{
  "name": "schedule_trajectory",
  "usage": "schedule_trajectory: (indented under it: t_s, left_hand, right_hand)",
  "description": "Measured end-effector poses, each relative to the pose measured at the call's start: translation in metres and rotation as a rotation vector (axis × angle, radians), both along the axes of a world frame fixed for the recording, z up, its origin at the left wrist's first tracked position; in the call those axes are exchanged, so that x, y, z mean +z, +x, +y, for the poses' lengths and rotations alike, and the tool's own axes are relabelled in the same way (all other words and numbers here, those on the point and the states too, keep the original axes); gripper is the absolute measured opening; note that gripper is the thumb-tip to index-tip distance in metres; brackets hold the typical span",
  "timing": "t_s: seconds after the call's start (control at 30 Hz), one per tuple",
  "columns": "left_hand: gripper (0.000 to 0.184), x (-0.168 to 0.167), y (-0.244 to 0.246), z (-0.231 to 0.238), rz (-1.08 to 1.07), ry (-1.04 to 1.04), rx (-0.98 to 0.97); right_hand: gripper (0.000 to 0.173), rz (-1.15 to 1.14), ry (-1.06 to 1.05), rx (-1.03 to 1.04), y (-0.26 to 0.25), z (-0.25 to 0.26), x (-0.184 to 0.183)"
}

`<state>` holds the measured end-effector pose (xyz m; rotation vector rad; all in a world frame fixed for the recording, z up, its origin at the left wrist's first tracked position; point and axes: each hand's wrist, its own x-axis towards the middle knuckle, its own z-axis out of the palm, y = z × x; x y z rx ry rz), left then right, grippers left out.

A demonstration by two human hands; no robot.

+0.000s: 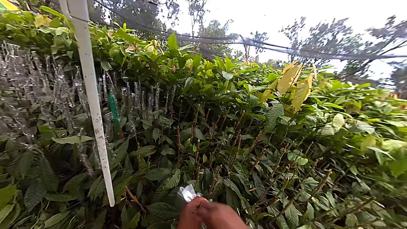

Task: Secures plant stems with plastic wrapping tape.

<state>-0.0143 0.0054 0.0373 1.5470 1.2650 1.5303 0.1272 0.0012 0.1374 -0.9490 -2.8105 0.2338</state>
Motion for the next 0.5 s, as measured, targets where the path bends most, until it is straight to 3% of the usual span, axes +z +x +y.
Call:
schedule_trajectory:
  t_s: [0.07, 0.13, 0.2, 0.27, 0.37, 0.5]
  left_hand:
    - [0.031, -0.005, 0.004, 0.000, -0.074, -0.005, -0.064]
    - [0.044, -0.007, 0.002, 0.000, -0.195, 0.010, -0.100]
    - [0.027, -0.010, -0.002, 0.001, -0.210, 0.095, -0.070]
    - [0.015, -0.015, -0.003, 0.002, -0.190, 0.153, -0.032]
    - [0.012, -0.015, -0.002, 0.006, -0.186, 0.162, 0.020]
    - [0.009, -0.010, -0.005, 0.007, -0.243, 0.052, -0.080]
  right_hand:
    - [0.018, 0.233, -0.031, -0.174, 0.008, 0.044, 0.008]
    - [0.021, 0.376, -0.429, -0.306, 0.021, 0.066, 0.002]
    - [0.018, 0.522, -0.818, -0.321, 0.027, 0.067, -0.020]
    - [0.015, 0.663, -0.973, -0.280, 0.029, 0.060, -0.037]
    - [0.023, 0.633, -0.760, -0.257, 0.027, 0.048, -0.044]
    - [0.015, 0.650, -0.297, -0.410, 0.017, 0.042, -0.048]
